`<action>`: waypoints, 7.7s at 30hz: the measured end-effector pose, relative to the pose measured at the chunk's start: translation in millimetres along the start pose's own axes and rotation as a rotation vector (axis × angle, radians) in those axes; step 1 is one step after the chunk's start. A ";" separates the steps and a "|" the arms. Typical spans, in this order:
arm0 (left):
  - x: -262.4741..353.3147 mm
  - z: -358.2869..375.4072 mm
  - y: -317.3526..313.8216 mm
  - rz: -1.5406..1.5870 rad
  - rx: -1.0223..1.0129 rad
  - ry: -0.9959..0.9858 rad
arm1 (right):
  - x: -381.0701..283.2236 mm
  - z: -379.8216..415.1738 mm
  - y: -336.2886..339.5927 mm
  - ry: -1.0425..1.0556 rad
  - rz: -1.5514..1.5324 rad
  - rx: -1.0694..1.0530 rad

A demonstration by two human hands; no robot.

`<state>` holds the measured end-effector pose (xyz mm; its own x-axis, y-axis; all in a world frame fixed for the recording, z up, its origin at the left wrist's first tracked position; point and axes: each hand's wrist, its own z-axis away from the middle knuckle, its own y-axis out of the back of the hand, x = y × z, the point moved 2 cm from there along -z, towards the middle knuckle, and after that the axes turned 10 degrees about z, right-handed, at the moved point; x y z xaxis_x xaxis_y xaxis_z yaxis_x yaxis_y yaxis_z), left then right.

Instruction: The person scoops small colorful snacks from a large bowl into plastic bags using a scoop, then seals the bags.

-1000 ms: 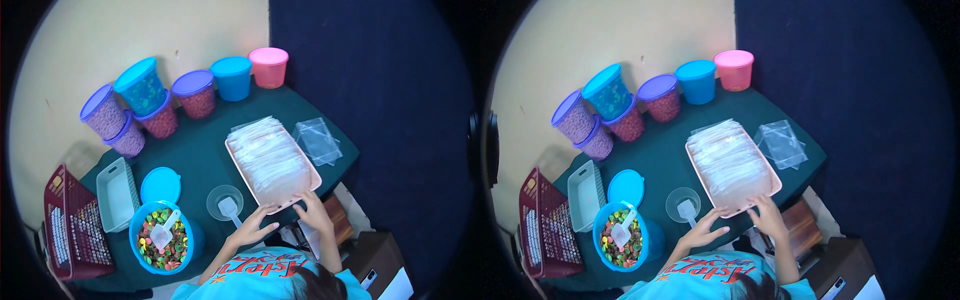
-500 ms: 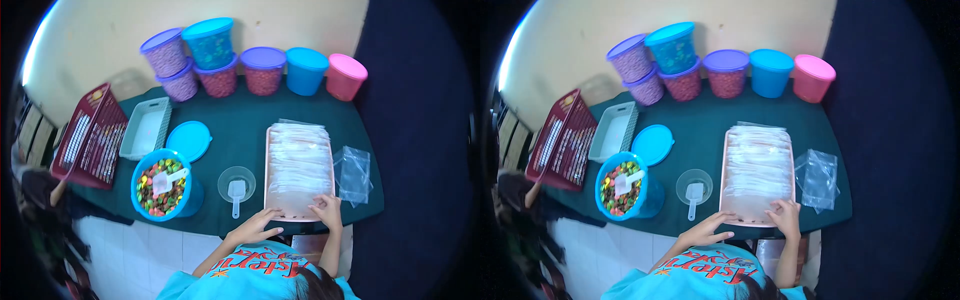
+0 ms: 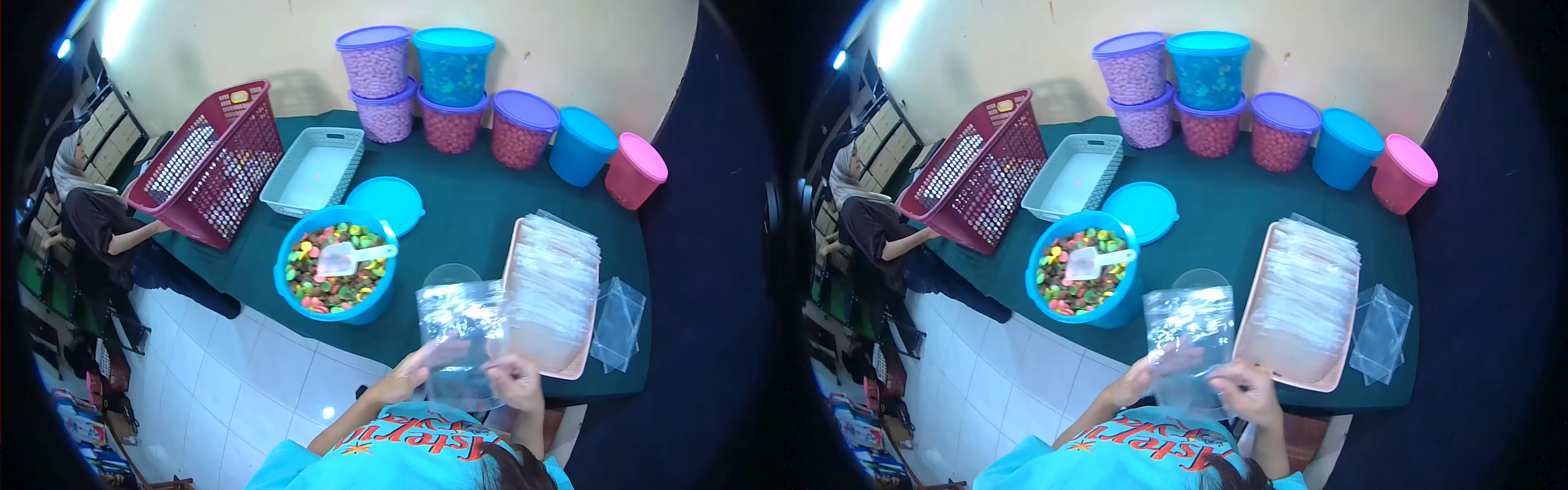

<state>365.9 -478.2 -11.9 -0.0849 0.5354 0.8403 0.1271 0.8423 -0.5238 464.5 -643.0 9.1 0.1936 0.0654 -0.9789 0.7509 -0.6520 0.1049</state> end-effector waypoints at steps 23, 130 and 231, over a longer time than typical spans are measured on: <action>90.6 197.2 111.8 -0.048 0.372 -0.108 | -19.2 -60.1 -264.6 0.444 0.660 0.118; 191.1 124.9 244.5 -0.587 -0.030 0.376 | -56.8 -191.8 -223.8 0.414 0.641 -0.394; 199.2 102.5 296.7 -0.464 -0.097 -0.101 | -51.1 -167.7 -210.1 0.064 1.072 0.734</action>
<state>285.4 -115.3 -14.3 -0.2489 0.1117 0.9621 0.1440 0.9865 -0.0773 402.8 -382.6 66.5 0.5233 -0.7200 -0.4558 -0.3106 -0.6592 0.6848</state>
